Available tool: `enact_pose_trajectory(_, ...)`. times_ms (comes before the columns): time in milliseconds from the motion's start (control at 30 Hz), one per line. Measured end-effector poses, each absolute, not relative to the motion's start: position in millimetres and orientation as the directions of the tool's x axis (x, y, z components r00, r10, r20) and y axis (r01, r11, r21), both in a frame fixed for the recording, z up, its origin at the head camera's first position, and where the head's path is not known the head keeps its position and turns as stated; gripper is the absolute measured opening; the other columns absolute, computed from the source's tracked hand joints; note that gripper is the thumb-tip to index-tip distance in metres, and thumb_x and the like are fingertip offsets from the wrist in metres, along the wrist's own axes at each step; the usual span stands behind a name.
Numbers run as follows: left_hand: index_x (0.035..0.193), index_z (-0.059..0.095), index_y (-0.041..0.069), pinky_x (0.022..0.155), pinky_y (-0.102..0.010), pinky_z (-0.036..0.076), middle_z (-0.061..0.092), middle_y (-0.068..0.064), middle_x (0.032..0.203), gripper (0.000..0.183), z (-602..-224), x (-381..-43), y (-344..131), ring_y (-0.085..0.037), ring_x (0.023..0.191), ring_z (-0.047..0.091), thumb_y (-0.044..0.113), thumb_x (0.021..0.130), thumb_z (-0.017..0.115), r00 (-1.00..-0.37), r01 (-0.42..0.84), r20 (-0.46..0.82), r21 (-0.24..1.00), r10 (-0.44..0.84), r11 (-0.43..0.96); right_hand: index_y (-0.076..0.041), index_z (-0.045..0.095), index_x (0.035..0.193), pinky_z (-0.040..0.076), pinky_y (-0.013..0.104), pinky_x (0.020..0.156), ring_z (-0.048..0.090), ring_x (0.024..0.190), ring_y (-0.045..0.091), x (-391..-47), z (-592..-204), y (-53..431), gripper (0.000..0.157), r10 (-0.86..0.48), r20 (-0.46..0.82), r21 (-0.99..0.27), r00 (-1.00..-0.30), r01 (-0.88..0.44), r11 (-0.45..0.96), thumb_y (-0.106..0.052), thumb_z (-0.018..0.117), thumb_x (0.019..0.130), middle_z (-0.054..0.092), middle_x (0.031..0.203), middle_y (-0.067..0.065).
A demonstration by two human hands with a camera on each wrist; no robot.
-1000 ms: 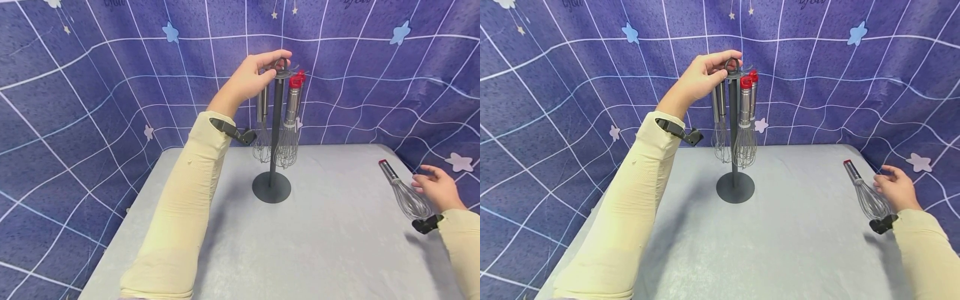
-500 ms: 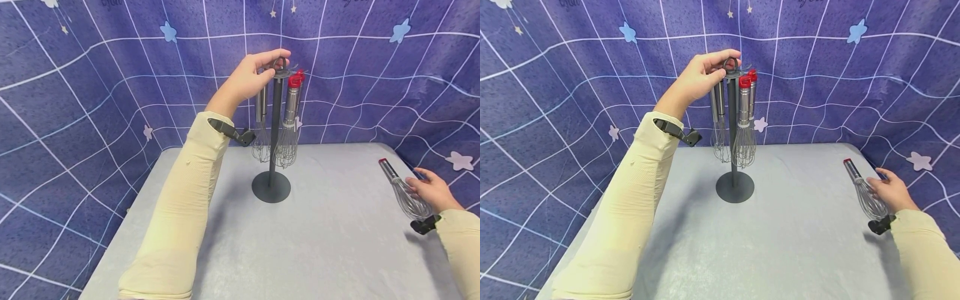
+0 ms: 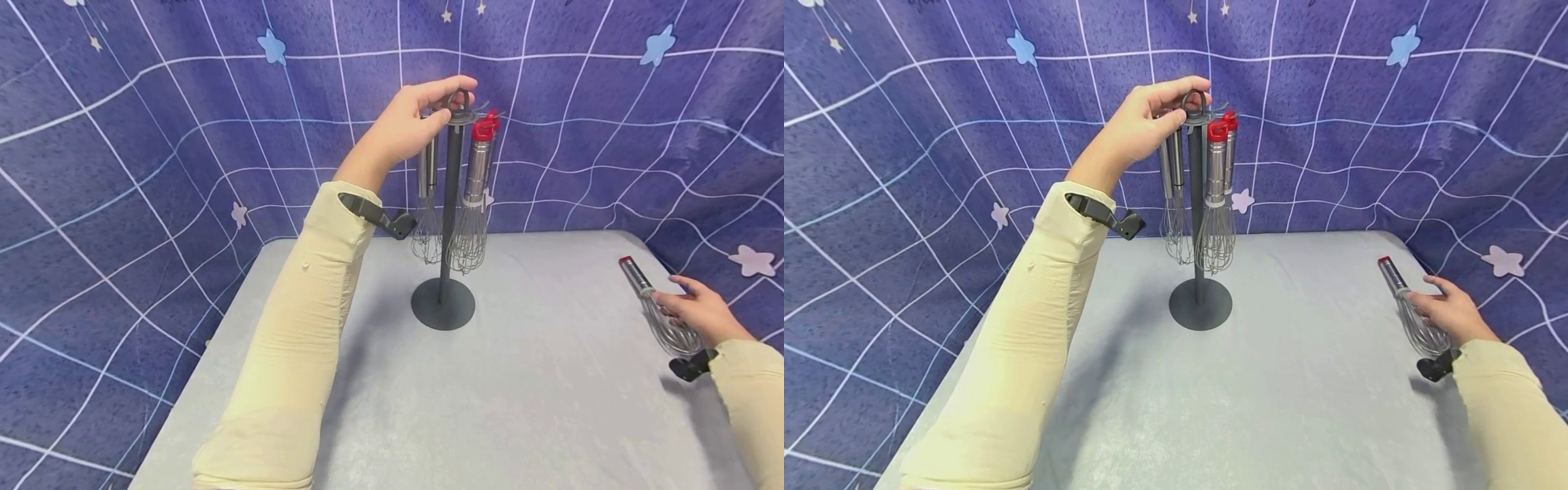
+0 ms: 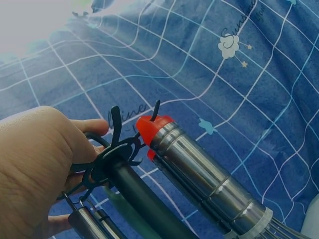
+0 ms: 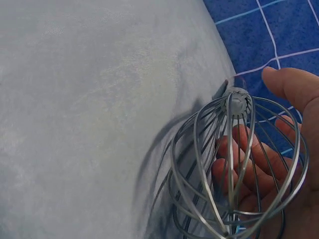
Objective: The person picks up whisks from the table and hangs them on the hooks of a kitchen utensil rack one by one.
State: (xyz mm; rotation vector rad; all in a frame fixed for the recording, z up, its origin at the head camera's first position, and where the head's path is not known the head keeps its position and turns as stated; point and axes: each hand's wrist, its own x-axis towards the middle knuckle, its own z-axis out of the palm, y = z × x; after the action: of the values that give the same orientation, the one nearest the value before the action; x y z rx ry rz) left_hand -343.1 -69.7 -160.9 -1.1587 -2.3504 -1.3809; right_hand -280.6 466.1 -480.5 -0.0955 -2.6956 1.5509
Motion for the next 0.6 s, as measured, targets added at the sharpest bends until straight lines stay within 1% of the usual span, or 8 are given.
enact_pose_trajectory(67, 0.142, 0.058, 0.009, 0.101, -0.018, 0.042, 0.065, -0.008, 0.13, 0.045, -160.7, -344.0, -69.2, -0.01, 0.114, 0.055, -0.005, 0.1, 0.048, -0.685, 0.693, 0.497, 0.669, 0.533, 0.267, 0.012, 0.016, 0.154, 0.055, 0.023, 0.06, 0.063, 0.072, -0.003, -281.3, -479.5, 466.2, 0.084, 0.076, -0.025, -0.835, -0.997, 0.063, 0.546, -0.028, 0.066, 0.099, 0.066, 0.084, -0.02)
enact_pose_trajectory(133, 0.142, 0.058, 0.009, 0.1, -0.018, 0.042, 0.065, -0.008, 0.129, 0.045, -160.7, -344.3, -69.0, -0.01, 0.113, 0.056, -0.004, 0.1, 0.048, -0.682, 0.697, 0.498, 0.666, 0.535, 0.268, 0.015, 0.015, 0.152, 0.055, 0.025, 0.06, 0.062, 0.072, -0.003, -282.1, -478.5, 466.2, 0.087, 0.077, -0.043, -0.806, -0.996, 0.08, 0.586, -0.03, 0.066, 0.098, 0.07, 0.09, -0.005)
enact_pose_trajectory(200, 0.142, 0.058, 0.009, 0.1, -0.018, 0.042, 0.066, -0.006, 0.128, 0.045, -160.9, -344.5, -68.8, -0.01, 0.113, 0.056, -0.004, 0.1, 0.048, -0.684, 0.695, 0.496, 0.666, 0.535, 0.271, 0.016, 0.016, 0.151, 0.056, 0.026, 0.061, 0.062, 0.071, -0.003, -283.1, -477.7, 466.4, 0.087, 0.085, -0.06, -0.787, -0.995, 0.1, 0.609, -0.03, 0.067, 0.098, 0.07, 0.096, 0.01)
enact_pose_trajectory(233, 0.142, 0.058, 0.01, 0.099, -0.017, 0.041, 0.066, -0.006, 0.128, 0.045, -161.1, -344.5, -68.8, -0.009, 0.113, 0.056, -0.004, 0.1, 0.048, -0.686, 0.694, 0.495, 0.666, 0.534, 0.274, 0.017, 0.017, 0.15, 0.056, 0.026, 0.061, 0.061, 0.071, -0.003, -283.5, -477.4, 466.4, 0.087, 0.088, -0.07, -0.781, -0.994, 0.109, 0.615, -0.031, 0.067, 0.098, 0.07, 0.099, 0.016)
enact_pose_trajectory(300, 0.142, 0.058, 0.01, 0.098, -0.016, 0.041, 0.066, -0.005, 0.128, 0.045, -161.4, -344.4, -68.8, -0.009, 0.112, 0.055, -0.004, 0.1, 0.048, -0.686, 0.695, 0.495, 0.662, 0.533, 0.279, 0.017, 0.018, 0.15, 0.056, 0.026, 0.061, 0.061, 0.071, -0.002, -284.6, -477.0, 466.9, 0.085, 0.087, -0.085, -0.771, -0.993, 0.121, 0.625, -0.031, 0.066, 0.098, 0.069, 0.101, 0.021)
enact_pose_trajectory(500, 0.142, 0.058, 0.01, 0.099, -0.016, 0.041, 0.066, -0.004, 0.128, 0.045, -161.5, -343.7, -69.5, -0.009, 0.113, 0.055, -0.003, 0.1, 0.048, -0.689, 0.694, 0.492, 0.66, 0.532, 0.288, 0.017, 0.023, 0.149, 0.056, 0.028, 0.061, 0.06, 0.072, -0.002, -288.3, -476.0, 467.3, 0.08, 0.074, -0.113, -0.752, -0.991, 0.134, 0.646, -0.032, 0.063, 0.1, 0.071, 0.094, 0.009)
enact_pose_trajectory(600, 0.142, 0.058, 0.01, 0.099, -0.017, 0.041, 0.066, -0.005, 0.129, 0.045, -160.6, -344.1, -69.9, -0.009, 0.114, 0.054, -0.003, 0.1, 0.048, -0.69, 0.694, 0.491, 0.658, 0.532, 0.292, 0.018, 0.024, 0.148, 0.056, 0.028, 0.061, 0.06, 0.071, -0.002, -289.6, -474.3, 467.3, 0.078, 0.063, -0.128, -0.756, -0.99, 0.139, 0.64, -0.032, 0.061, 0.101, 0.071, 0.089, 0.0)
